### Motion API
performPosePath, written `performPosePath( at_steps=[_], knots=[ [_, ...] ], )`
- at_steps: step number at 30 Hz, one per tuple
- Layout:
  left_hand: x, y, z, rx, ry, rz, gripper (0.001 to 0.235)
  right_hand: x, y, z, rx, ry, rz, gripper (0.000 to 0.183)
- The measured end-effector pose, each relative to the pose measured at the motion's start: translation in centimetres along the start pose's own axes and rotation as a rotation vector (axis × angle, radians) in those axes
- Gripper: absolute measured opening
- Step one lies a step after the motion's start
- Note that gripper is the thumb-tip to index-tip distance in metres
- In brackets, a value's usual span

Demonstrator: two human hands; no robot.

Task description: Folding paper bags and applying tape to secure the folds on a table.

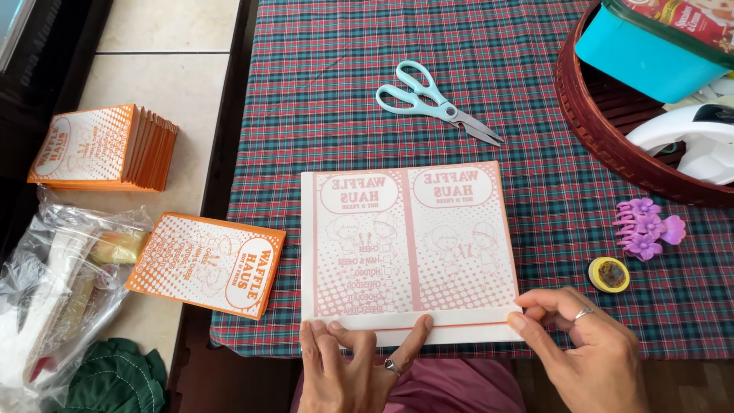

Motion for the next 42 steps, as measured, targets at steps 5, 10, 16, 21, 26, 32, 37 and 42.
performPosePath(
  at_steps=[5,10,16,21,26,32,37,42],
  knots=[
    [0.2,-0.3,-0.3,-0.018,-0.014,0.025,0.115,0.3,2.4,-2.3,-0.237,0.200,-0.087,0.010],
    [0.3,-0.5,-0.4,-0.023,-0.069,0.066,0.117,1.2,8.7,-2.1,-0.678,0.349,-0.190,0.024],
    [0.3,-0.6,-0.5,-0.044,-0.066,0.052,0.119,1.1,6.7,-2.9,-0.514,0.299,-0.150,0.019],
    [0.3,-0.5,-0.4,-0.072,-0.054,0.052,0.112,-0.7,-6.3,-2.4,-0.037,0.182,-0.350,0.032],
    [0.2,-0.7,-0.6,-0.141,-0.096,0.060,0.089,-1.4,-8.8,2.2,0.036,0.000,-0.686,0.032],
    [-0.2,-0.6,-0.4,-0.145,-0.093,0.025,0.084,-1.1,-6.0,-0.7,-0.123,0.076,-0.468,0.031],
    [-0.2,-0.7,-0.5,-0.173,-0.088,0.036,0.075,-1.6,-7.1,1.1,-0.071,0.147,-0.487,0.025],
    [-0.1,-0.6,-0.6,-0.162,-0.080,0.043,0.078,-1.2,-8.2,1.7,0.079,-0.027,-0.591,0.030]
  ],
)
Point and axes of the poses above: each hand's wrist, its own x-axis towards the middle knuckle, its own z-axis out of the palm, y = z × x, the point moved 5 cm from there along x, towards the middle knuckle, and after that the axes turned 1 degree about -x, right-handed, at the moved point
